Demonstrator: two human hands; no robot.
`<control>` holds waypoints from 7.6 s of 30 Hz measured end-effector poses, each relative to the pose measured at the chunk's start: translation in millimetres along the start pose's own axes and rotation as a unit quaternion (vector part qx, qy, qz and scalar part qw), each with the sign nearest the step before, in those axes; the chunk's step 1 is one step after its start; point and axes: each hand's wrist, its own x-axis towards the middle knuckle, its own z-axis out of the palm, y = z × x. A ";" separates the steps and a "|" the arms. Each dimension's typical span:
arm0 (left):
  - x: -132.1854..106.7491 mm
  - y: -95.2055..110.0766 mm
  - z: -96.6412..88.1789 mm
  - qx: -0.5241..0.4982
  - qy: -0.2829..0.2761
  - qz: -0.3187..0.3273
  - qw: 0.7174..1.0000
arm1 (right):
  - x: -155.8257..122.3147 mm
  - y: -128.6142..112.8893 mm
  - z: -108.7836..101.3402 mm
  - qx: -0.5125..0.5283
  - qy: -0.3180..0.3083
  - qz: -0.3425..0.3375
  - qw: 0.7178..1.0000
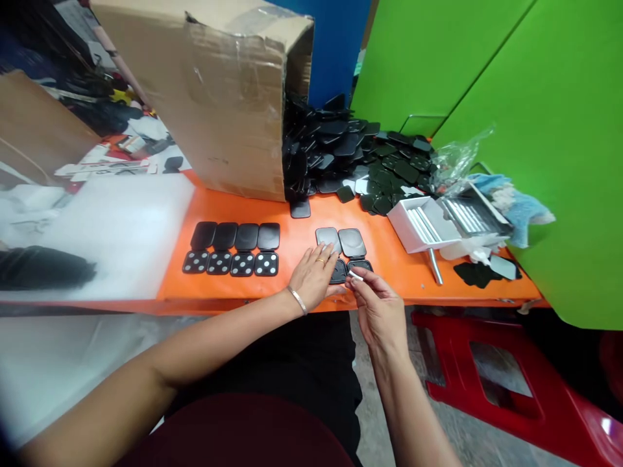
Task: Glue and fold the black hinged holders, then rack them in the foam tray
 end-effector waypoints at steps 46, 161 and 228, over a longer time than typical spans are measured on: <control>-23.6 -78.7 -30.0 -0.139 -0.036 -0.123 0.982 | 9.2 39.8 58.4 -0.554 -0.255 -0.256 0.749; -42.4 -75.1 -27.8 -0.107 -0.071 -0.044 0.991 | 40.7 17.8 52.8 -0.579 -0.383 -0.275 0.665; -44.3 -76.9 -20.7 -0.125 -0.048 -0.051 0.990 | 42.9 8.1 80.1 -0.617 -0.389 -0.234 0.643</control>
